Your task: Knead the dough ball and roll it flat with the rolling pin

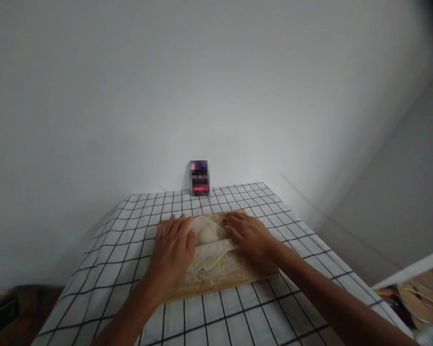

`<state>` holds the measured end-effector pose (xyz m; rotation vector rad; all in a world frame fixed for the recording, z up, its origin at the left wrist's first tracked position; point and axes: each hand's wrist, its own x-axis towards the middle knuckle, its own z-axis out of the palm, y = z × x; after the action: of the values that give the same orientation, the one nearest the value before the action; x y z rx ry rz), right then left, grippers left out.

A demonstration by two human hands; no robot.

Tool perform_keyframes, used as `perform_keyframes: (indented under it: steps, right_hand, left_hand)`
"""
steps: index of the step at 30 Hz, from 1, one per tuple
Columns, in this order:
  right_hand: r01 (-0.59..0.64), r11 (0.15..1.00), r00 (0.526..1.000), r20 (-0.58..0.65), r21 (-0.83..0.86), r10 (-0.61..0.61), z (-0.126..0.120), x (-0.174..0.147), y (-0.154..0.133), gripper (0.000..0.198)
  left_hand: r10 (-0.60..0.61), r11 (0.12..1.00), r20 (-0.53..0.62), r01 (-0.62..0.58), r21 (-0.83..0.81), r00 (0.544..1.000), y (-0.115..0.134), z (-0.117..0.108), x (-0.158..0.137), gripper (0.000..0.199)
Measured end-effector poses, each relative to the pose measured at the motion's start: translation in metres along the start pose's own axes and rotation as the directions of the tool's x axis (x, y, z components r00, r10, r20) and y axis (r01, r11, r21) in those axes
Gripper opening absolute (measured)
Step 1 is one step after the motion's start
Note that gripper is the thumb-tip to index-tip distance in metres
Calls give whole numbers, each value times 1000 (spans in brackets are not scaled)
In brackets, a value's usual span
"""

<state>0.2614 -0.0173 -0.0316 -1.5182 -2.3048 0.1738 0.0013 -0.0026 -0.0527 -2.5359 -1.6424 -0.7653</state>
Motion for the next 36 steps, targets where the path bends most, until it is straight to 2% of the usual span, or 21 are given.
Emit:
perform_keyframes:
  steps: [4,9,16,19,23,29,36]
  right_hand:
    - [-5,999,999,-34,-47,3,6,-26,-9,41]
    - [-14,997,998,-58,-73,10,7,-44,-19,42]
    - [4,999,998,68,-43,-1,-6,5,-7,44]
    - [3,999,998,70,-33,0,-7,14,-5,44]
    - [-8,999,1000,-10,-50,7,0,-8,-11,44]
    - [-32,999,995,-93,-33,29,8,-52,-23,43]
    - [-33,998,989,-147,-45,26,9,-61,-28,30]
  left_hand:
    - [32,999,-20,-32,27,999,12,-6,-14,47]
    - [80,994,-60,-75,75,995,13,1,-31,51]
    - [7,997,6,-7,77,1000,4,6,-16,47]
    - [-4,997,-3,4,72,1000,3,8,-15,50]
    - [-1,996,-89,9,87,996,9,10,-28,52]
    - [119,989,-129,-107,98,984,21,-1,-43,54]
    - [104,987,-120,-88,132,987,22,-2,-51,51]
